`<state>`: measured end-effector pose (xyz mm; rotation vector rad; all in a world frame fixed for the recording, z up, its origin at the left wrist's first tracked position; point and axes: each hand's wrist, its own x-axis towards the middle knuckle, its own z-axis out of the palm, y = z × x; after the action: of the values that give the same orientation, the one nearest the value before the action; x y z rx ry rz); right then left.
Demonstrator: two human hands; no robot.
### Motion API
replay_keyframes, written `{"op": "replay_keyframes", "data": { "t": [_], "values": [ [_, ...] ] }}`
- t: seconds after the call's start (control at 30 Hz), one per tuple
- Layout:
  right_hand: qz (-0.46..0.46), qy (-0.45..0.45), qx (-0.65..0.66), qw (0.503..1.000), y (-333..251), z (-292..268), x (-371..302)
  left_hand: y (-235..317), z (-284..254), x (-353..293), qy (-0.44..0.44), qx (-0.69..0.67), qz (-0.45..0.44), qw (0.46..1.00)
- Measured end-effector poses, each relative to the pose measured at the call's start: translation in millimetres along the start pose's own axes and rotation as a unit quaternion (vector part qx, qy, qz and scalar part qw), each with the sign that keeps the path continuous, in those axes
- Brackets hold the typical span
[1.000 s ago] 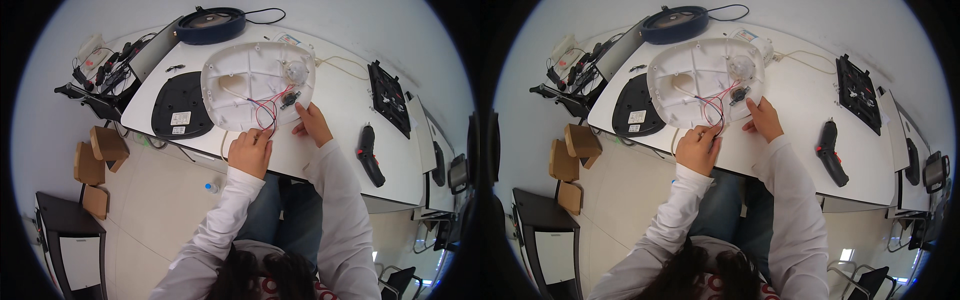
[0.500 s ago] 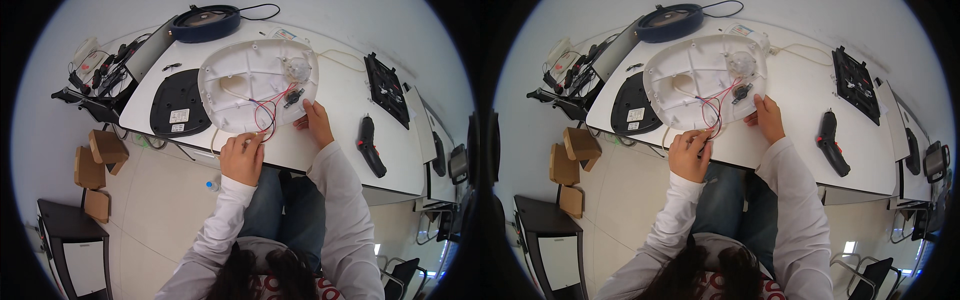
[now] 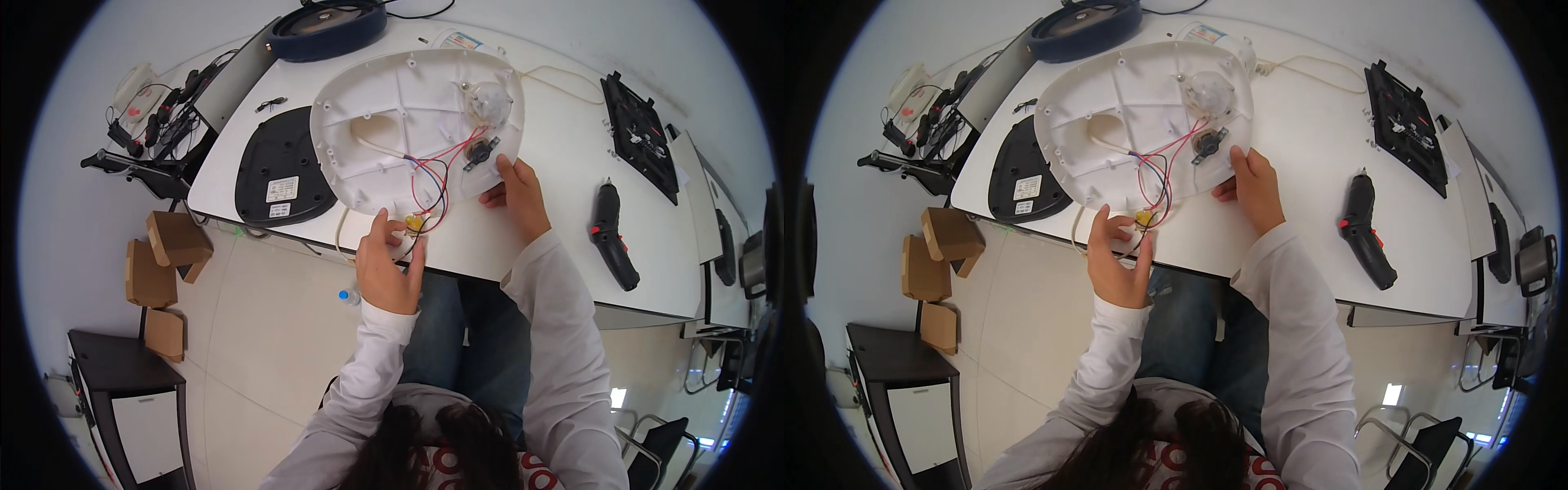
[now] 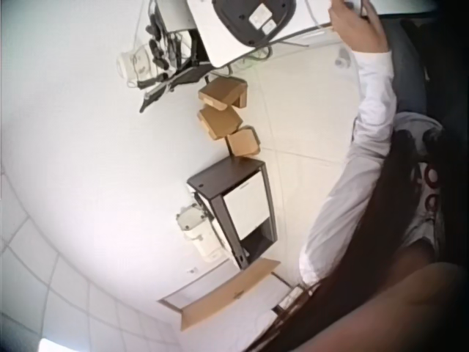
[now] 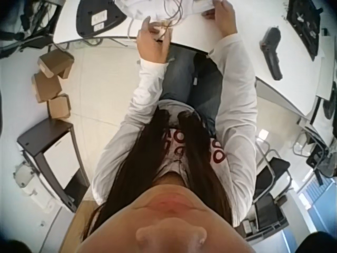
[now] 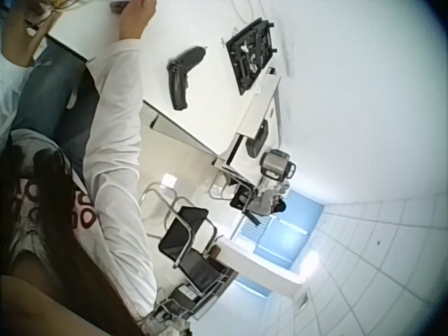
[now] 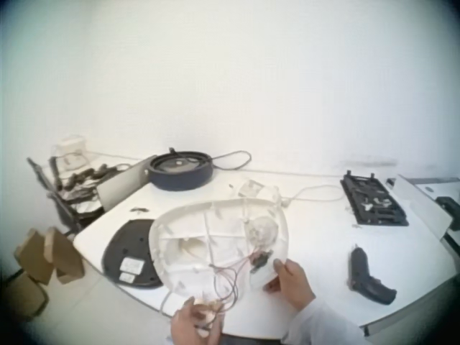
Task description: The person assembles an electronic device by connecting wires and securing components inside a white plastic housing. They use a cordless screwdriver to tighten screws and organize the internal wiring.
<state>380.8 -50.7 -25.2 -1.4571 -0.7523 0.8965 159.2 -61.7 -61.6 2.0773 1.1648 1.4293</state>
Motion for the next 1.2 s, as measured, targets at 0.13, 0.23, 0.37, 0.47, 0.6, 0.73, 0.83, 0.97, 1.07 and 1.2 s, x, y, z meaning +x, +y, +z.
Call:
{"op": "replay_keyframes", "data": {
  "t": [0.13, 0.23, 0.37, 0.47, 0.6, 0.73, 0.83, 0.97, 1.07, 1.2],
  "values": [
    [0.005, -0.004, 0.015, 1.0, -1, -4, 0, 3, 1, 2, 0.007, -0.007, -0.002, 1.0],
    [0.011, -0.003, -0.001, 1.0, -2, -10, 3, 8, 2, 8, -0.011, 0.012, 0.019, 1.0],
    [0.016, -0.023, -0.034, 0.999, -1, -22, 8, 5, 9, 9, -0.014, 0.065, 0.058, 0.996],
    [0.025, -0.012, -0.063, 0.998, -4, -19, 8, 9, 7, 10, -0.011, 0.039, 0.026, 0.999],
    [0.03, -0.006, -0.055, 0.998, -6, -18, 11, 12, 4, 13, -0.042, 0.014, -0.021, 0.999],
    [0.045, -0.016, -0.053, 0.997, -10, -18, 10, 13, 5, 15, -0.044, 0.037, 0.003, 0.998],
    [0.051, -0.022, -0.05, 0.997, -10, -20, 10, 17, 1, 18, -0.054, 0.047, 0.012, 0.997],
    [0.054, -0.026, -0.049, 0.997, -14, -18, 7, 19, -2, 22, -0.048, 0.029, -0.001, 0.998],
    [0.044, -0.03, -0.04, 0.998, -13, -19, 6, 22, -3, 25, -0.061, -0.007, -0.025, 0.998],
    [0.04, -0.043, -0.04, 0.997, -13, -19, 8, 28, -11, 31, -0.078, -0.101, -0.123, 0.984]
  ]
}}
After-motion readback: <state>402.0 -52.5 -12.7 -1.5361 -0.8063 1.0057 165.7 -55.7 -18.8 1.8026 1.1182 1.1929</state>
